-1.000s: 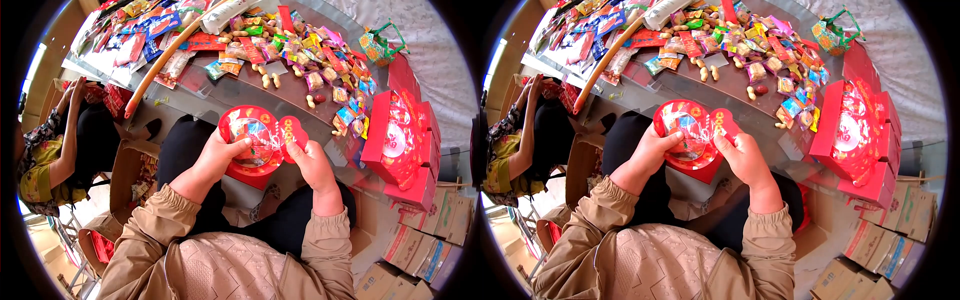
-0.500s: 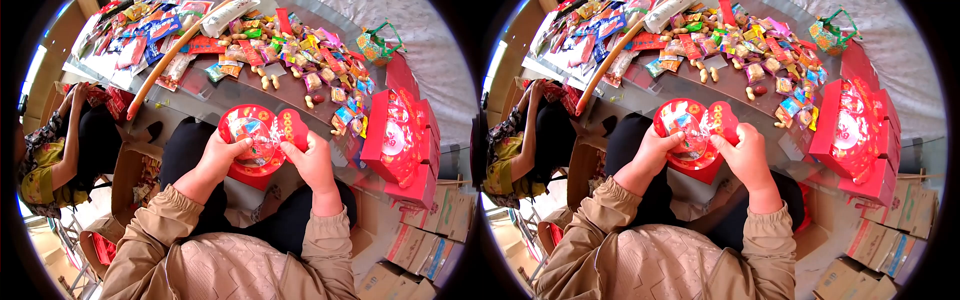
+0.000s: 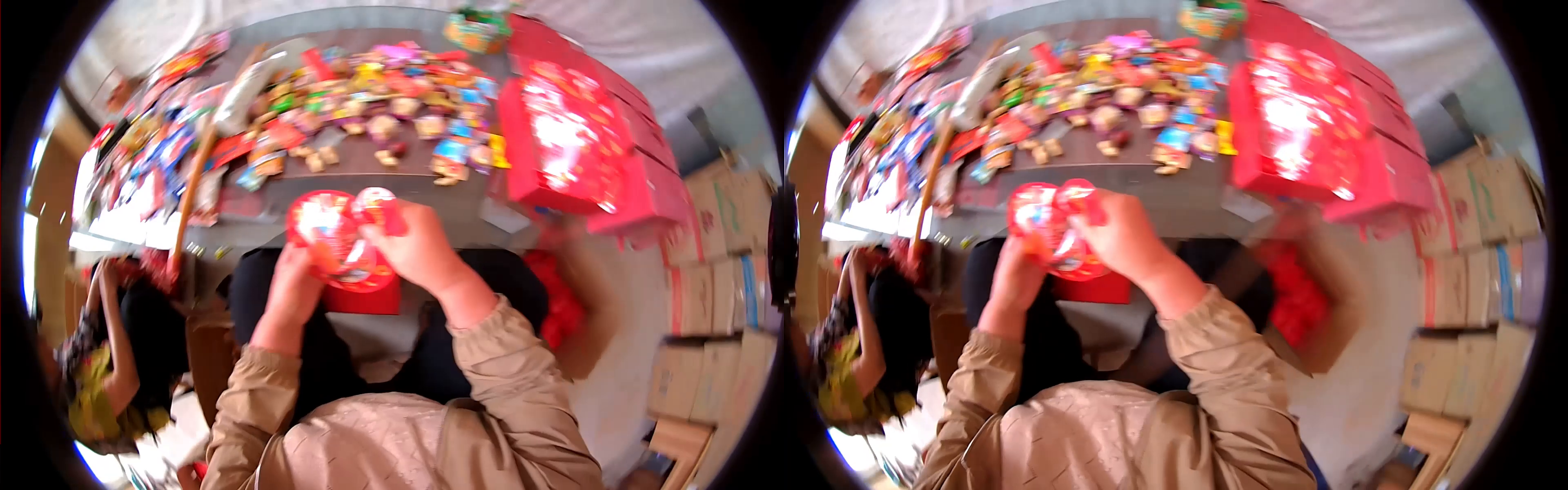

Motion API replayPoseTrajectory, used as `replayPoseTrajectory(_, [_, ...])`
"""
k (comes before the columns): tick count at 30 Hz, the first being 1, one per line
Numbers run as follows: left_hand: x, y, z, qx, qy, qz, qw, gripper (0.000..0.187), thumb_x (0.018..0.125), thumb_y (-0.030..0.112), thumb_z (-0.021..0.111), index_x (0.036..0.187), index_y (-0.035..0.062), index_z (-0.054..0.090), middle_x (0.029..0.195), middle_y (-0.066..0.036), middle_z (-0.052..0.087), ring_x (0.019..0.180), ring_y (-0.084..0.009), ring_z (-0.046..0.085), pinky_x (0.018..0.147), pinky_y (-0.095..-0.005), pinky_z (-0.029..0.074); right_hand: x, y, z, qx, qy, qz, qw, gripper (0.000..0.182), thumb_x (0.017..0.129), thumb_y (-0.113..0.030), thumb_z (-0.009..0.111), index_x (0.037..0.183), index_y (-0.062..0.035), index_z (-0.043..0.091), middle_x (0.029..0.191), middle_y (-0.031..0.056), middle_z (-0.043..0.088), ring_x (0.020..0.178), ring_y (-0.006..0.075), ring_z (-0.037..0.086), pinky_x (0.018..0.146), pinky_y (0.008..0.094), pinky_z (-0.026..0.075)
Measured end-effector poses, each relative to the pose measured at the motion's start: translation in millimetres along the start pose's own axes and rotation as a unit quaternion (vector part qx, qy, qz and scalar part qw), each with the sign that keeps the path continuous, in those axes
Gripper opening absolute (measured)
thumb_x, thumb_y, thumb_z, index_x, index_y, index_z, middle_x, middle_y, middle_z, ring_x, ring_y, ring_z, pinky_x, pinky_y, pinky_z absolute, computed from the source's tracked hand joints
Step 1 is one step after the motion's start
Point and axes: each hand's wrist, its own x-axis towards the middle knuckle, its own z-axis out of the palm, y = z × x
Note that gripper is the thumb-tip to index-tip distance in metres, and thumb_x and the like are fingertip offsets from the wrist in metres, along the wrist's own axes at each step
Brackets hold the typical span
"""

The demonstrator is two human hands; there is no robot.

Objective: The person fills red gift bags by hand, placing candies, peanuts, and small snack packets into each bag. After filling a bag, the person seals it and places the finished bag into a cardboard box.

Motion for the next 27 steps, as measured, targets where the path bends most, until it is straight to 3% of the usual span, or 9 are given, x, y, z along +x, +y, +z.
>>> replayPoseTrajectory(2, [-7,-2,-15,-0.043,0.065,-0.045,0.996,0.057,0.107,0.05,0.039,0.14,0.0053,0.05,0.139,-0.014,0.06,0.127,-0.0312,0.058,0.106,-0.0478,0.047,-13,-12,-22,-0.03,0.086,-0.099,0.991,0.025,0.087,-0.01,0.073,0.11,-0.003,0.067,0.089,0.0225,0.07,0.084,0.0394,0.07,0.07,0.0423,0.053])
replayPoseTrajectory(4, [-5,0,-18,-0.043,0.042,-0.05,0.997,0.054,0.107,0.053,0.04,0.133,0.0078,0.054,0.128,-0.01,0.065,0.117,-0.0268,0.063,0.096,-0.041,0.052,-38,-27,-55,0.037,0.146,-0.105,0.983,0.019,0.088,-0.007,0.074,0.104,-0.0007,0.068,0.086,0.0163,0.072,0.078,0.0302,0.072,0.07,0.0401,0.054])
replayPoseTrajectory(5, [-4,-4,-35,-0.043,-0.008,-0.051,0.998,0.052,0.107,0.051,0.041,0.131,0.0068,0.054,0.121,-0.009,0.066,0.112,-0.0258,0.064,0.094,-0.0391,0.053,-55,-27,-72,0.081,0.177,-0.063,0.979,0.018,0.088,-0.005,0.074,0.104,-0.0003,0.067,0.088,0.0124,0.073,0.08,0.0246,0.071,0.071,0.0379,0.055])
replayPoseTrajectory(8, [-6,-5,-18,0.174,0.082,-0.001,0.981,0.038,0.108,0.037,0.049,0.127,0.0051,0.054,0.112,-0.009,0.067,0.102,-0.0219,0.068,0.088,-0.0325,0.054,-113,-2,-142,0.226,0.323,-0.007,0.919,0.023,0.088,0.0,0.073,0.11,-0.0015,0.065,0.1,0.0054,0.072,0.088,0.0144,0.07,0.078,0.0326,0.058])
replayPoseTrajectory(13, [-8,-14,-6,0.448,0.035,0.138,0.883,0.019,0.099,0.006,0.062,0.117,0.0007,0.058,0.103,-0.005,0.067,0.093,-0.0142,0.065,0.083,-0.0277,0.051,-249,95,-254,0.235,0.527,0.023,0.816,0.041,0.089,-0.002,0.074,0.127,-0.0015,0.06,0.114,0.0089,0.07,0.097,0.0195,0.07,0.086,0.0345,0.058])
replayPoseTrajectory(16, [-1,-15,-7,0.546,0.019,0.137,0.826,0.011,0.098,0.006,0.063,0.107,-0.0001,0.062,0.097,-0.005,0.067,0.086,-0.0128,0.064,0.077,-0.0279,0.052,-302,141,-282,0.112,0.605,0.156,0.773,0.041,0.091,-0.006,0.072,0.13,-0.0012,0.06,0.116,0.0097,0.071,0.098,0.0194,0.07,0.088,0.0345,0.056])
replayPoseTrajectory(20, [24,-7,23,0.687,-0.017,0.189,0.702,0.008,0.089,0.003,0.068,0.096,-0.0004,0.066,0.08,-0.008,0.062,0.068,-0.0175,0.06,0.066,-0.0292,0.049,-328,201,-292,-0.131,0.535,0.307,0.776,0.03,0.092,-0.011,0.071,0.12,-0.0018,0.067,0.109,0.0085,0.074,0.096,0.0182,0.071,0.086,0.0338,0.055])
replayPoseTrajectory(22, [43,-8,32,0.718,-0.041,0.226,0.657,0.009,0.086,0.005,0.07,0.094,0.0012,0.066,0.073,-0.009,0.057,0.062,-0.0206,0.056,0.06,-0.0321,0.045,-319,222,-293,-0.185,0.495,0.31,0.79,0.022,0.089,-0.014,0.071,0.107,-0.0017,0.071,0.097,0.0137,0.076,0.09,0.023,0.074,0.082,0.0378,0.055])
replayPoseTrajectory(27, [70,-28,26,0.789,0.002,0.236,0.567,0.007,0.088,0.011,0.069,0.089,0.0047,0.065,0.067,-0.008,0.054,0.058,-0.024,0.053,0.056,-0.0366,0.043,-279,294,-320,-0.245,0.454,0.283,0.808,0.021,0.086,-0.015,0.071,0.104,-0.0031,0.071,0.098,0.0202,0.073,0.098,0.0352,0.071,0.084,0.042,0.054])
